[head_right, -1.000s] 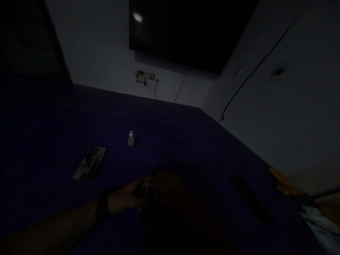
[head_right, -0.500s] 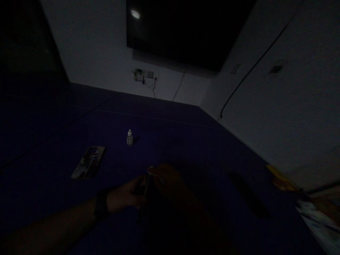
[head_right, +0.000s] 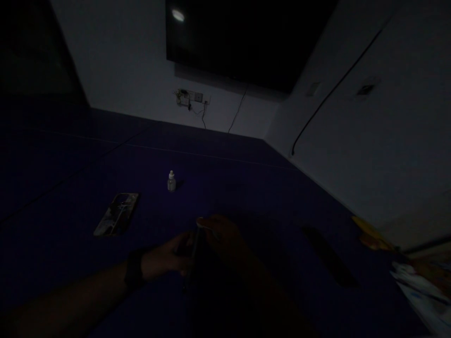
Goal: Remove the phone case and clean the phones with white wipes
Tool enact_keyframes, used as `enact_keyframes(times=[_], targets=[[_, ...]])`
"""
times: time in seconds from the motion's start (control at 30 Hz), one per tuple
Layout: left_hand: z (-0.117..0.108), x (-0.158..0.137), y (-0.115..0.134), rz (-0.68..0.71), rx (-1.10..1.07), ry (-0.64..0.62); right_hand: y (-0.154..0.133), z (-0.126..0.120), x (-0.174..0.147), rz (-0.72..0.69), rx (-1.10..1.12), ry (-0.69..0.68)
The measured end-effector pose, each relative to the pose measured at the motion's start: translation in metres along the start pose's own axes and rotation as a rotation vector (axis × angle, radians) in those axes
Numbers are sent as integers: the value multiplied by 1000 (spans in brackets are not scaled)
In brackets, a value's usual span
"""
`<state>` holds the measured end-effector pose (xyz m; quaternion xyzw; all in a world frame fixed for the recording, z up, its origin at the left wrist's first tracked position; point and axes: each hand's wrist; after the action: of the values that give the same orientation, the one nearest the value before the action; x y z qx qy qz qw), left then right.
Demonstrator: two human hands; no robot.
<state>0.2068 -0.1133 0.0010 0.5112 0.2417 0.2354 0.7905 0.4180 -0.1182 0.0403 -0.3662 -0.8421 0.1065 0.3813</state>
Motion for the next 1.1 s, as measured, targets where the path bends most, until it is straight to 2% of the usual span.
enact_keyframes(times=[0.1,0.3,0.37,0.47,0.53,0.7,0.73,0.8,0.9,0.97,1.0,1.1], targets=[[2,0,3,-9,-6,-27,0,-1,-1,48,7,0],[4,-3,9,-5,-21,26,-4,-4,-6,-217,73,-105],[3,-2,8,-14,-1,19,-2,-3,-5,-165,64,-67],[2,-1,7,-31,14,-6,0,-2,-2,14,14,-17],[3,-1,8,-36,0,-18,0,-3,-1,51,-2,-28],[5,-3,11,-42,-30,39,-5,-7,-3,-220,54,-141],[5,-3,10,-36,-30,41,-6,-7,-3,-235,58,-149],[4,-3,9,-25,-27,19,-6,-6,-2,-163,39,-111],[3,-3,8,-27,-20,0,-4,-3,1,28,16,-32],[4,-3,9,-39,-20,-1,-4,-2,1,70,19,-26],[4,-3,10,-42,-24,4,-4,-2,0,46,20,-38],[6,-4,14,-33,-41,36,-4,-3,-4,-138,63,-109]])
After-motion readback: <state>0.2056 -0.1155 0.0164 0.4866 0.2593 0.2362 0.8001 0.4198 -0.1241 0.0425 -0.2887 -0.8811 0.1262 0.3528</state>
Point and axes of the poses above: each hand's wrist, its own x-axis towards the middle knuckle, its own z-axis out of the palm, y = z × x, and after that the axes turned 3 degrees about -z, right-handed
